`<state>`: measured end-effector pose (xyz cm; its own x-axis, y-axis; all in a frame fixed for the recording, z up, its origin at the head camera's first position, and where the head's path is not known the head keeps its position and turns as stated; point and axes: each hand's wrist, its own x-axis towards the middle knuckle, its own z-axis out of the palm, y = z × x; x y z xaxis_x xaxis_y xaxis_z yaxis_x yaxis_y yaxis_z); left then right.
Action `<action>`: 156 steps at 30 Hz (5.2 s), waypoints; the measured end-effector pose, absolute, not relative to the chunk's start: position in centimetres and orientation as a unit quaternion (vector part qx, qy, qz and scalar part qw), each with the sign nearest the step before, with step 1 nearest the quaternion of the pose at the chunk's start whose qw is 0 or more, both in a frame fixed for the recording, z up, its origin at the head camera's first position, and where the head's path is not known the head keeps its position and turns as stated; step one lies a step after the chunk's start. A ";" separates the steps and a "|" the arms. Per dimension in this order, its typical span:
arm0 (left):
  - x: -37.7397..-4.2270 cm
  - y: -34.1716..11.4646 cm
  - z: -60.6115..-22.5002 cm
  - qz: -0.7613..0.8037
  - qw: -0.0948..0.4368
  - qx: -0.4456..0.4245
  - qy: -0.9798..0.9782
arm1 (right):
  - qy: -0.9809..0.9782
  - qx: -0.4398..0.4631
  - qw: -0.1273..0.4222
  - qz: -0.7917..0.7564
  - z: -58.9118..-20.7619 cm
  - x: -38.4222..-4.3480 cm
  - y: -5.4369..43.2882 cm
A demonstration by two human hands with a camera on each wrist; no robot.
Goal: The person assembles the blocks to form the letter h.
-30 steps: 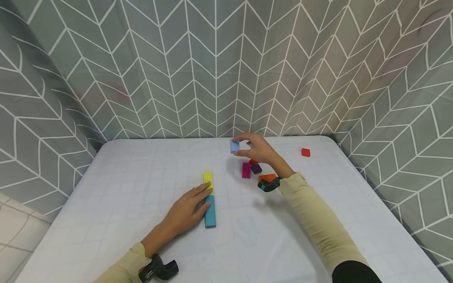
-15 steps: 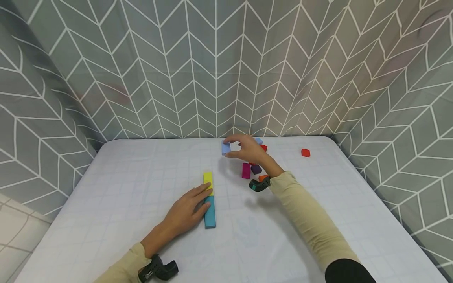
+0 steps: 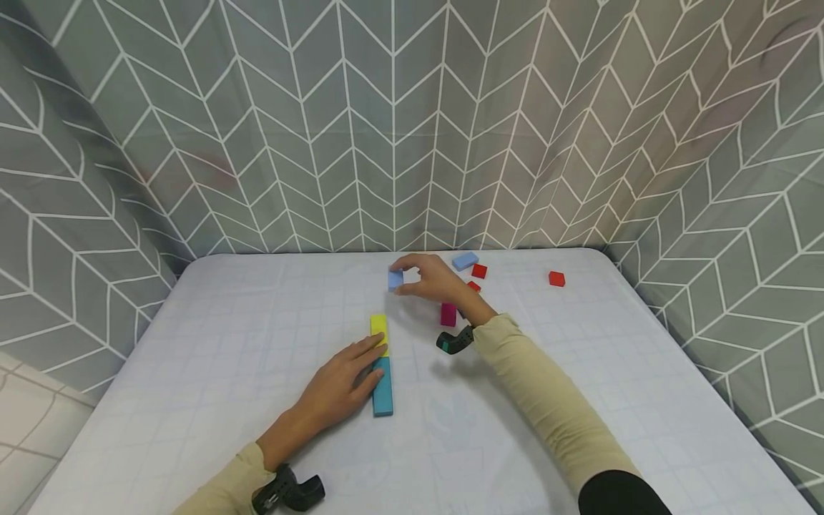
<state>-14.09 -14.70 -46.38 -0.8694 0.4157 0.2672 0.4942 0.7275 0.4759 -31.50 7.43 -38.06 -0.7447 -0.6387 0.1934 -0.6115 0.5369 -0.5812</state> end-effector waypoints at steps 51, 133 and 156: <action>-14.0 -14.8 -46.5 -0.267 0.076 -0.251 -0.927 | 0.880 -0.370 0.084 -0.284 -42.0 -31.0 4.2; -14.1 -14.7 -46.9 -0.272 0.086 -0.261 -0.922 | 0.856 -0.206 -0.138 -0.453 -40.5 -31.8 14.3; -14.0 -14.8 -46.5 -0.263 0.088 -0.255 -0.927 | 0.944 -0.137 -0.079 -0.289 -41.1 -36.3 15.2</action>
<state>-13.97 -14.84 -46.46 -0.8548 0.4259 0.2964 0.5181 0.7324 0.4417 -36.30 15.23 -41.05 -0.9503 -0.2124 0.2276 -0.3034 0.7961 -0.5236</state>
